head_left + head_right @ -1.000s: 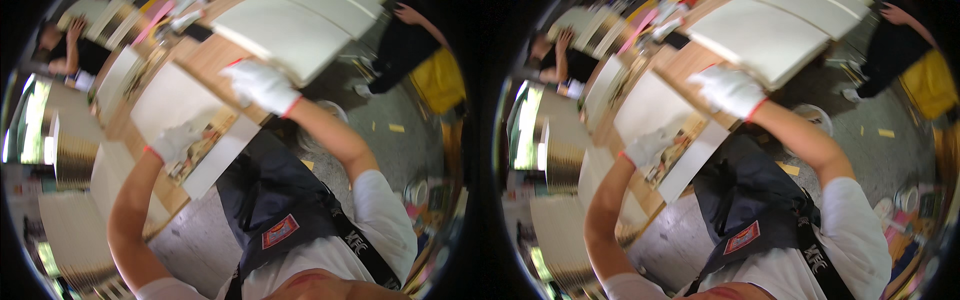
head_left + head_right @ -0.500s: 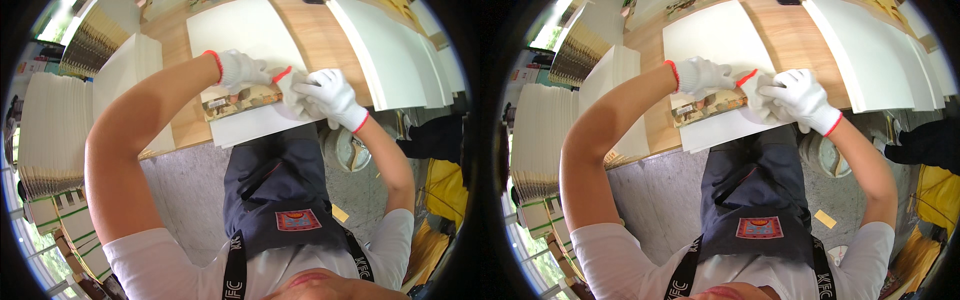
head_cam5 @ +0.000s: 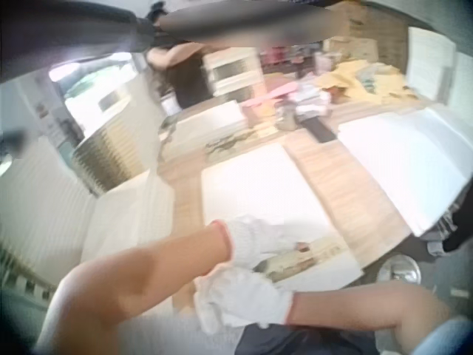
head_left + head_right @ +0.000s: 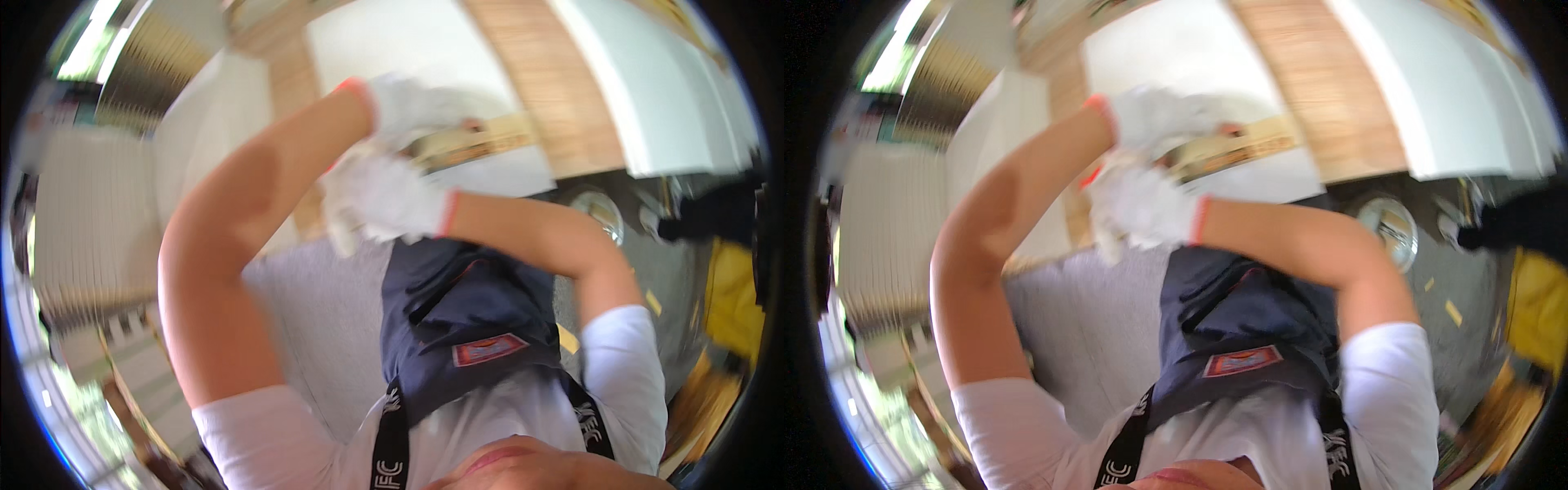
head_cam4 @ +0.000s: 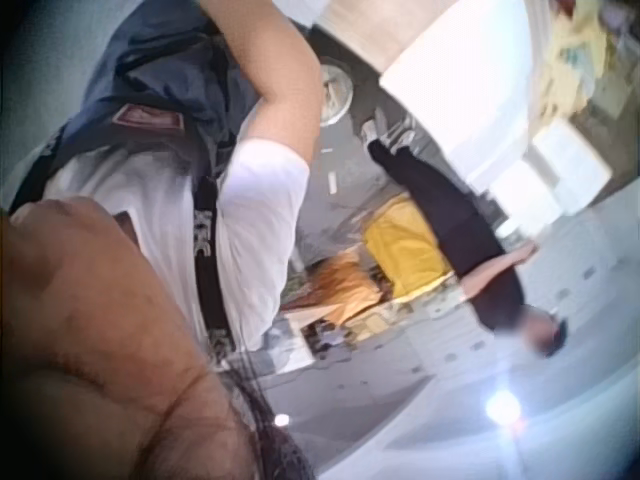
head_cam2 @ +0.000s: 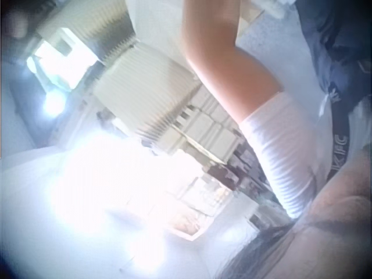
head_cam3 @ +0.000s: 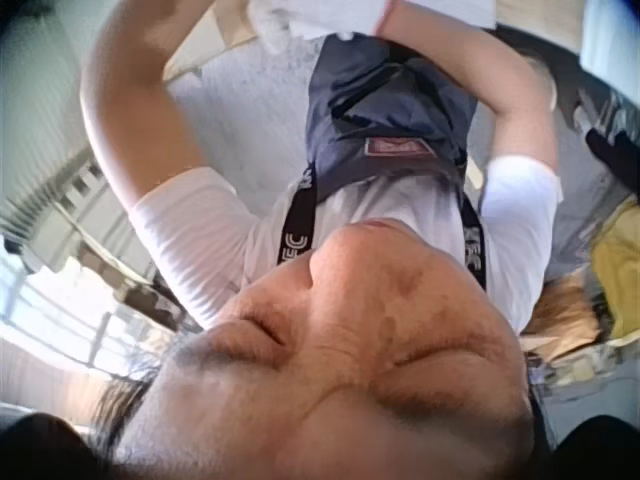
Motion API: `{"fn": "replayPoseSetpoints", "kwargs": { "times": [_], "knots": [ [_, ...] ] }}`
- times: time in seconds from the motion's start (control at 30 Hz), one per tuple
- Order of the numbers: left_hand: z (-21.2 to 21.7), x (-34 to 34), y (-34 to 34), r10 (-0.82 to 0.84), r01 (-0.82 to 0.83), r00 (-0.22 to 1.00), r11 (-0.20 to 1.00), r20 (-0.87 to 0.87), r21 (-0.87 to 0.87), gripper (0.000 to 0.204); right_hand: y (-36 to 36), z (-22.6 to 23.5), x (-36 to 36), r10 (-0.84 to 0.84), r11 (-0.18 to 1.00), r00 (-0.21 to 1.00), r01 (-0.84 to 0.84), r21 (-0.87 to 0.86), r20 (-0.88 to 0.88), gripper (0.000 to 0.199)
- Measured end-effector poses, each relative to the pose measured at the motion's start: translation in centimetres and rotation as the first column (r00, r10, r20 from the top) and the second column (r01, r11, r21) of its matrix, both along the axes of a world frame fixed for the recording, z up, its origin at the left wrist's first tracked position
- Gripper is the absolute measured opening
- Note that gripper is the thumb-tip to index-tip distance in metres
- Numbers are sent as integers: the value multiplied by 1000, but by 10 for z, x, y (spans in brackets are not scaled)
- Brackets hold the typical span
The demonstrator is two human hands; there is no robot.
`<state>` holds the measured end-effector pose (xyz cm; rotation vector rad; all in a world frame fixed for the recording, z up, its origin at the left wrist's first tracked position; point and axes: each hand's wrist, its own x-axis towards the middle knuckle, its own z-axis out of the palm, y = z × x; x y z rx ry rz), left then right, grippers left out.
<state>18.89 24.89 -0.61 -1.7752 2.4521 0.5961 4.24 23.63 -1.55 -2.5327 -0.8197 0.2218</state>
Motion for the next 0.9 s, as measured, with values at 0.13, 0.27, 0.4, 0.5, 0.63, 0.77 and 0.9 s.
{"fn": "replayPoseSetpoints", "kwargs": {
  "times": [0.13, 0.27, 0.4, 0.5, 0.63, 0.77, 0.9],
  "knots": [
    [20, -9, 1, 29, -40, 992, 996, 125, 84, 84, 16, -63, 5, -215, 975, 852, 212, 62, 477, 19],
    [19, -22, -8, 107, -174, 929, 971, 353, 162, 49, -132, -26, -47, -127, 988, 912, 149, -29, 389, 13],
    [29, -32, -21, 36, -155, 922, 947, 385, 281, 82, -232, -55, -92, -215, 938, 691, 342, -51, 690, 14],
    [34, -38, -23, 58, -196, 911, 932, 409, 305, 116, -243, -1, -115, -546, 749, 788, 611, -254, 284, 17],
    [33, -37, -9, 83, -188, 916, 953, 393, 239, 117, -230, 5, -96, -369, 612, 596, 733, -297, 713, 13],
    [47, -62, -16, 72, -186, 858, 966, 508, 177, 93, -173, -49, -71, -265, 823, 769, 495, -278, 582, 20],
    [15, -93, 20, 291, -216, 720, 957, 630, -195, 64, -193, -58, -64, -243, 925, 821, 357, -133, 516, 34]
  ]
}}
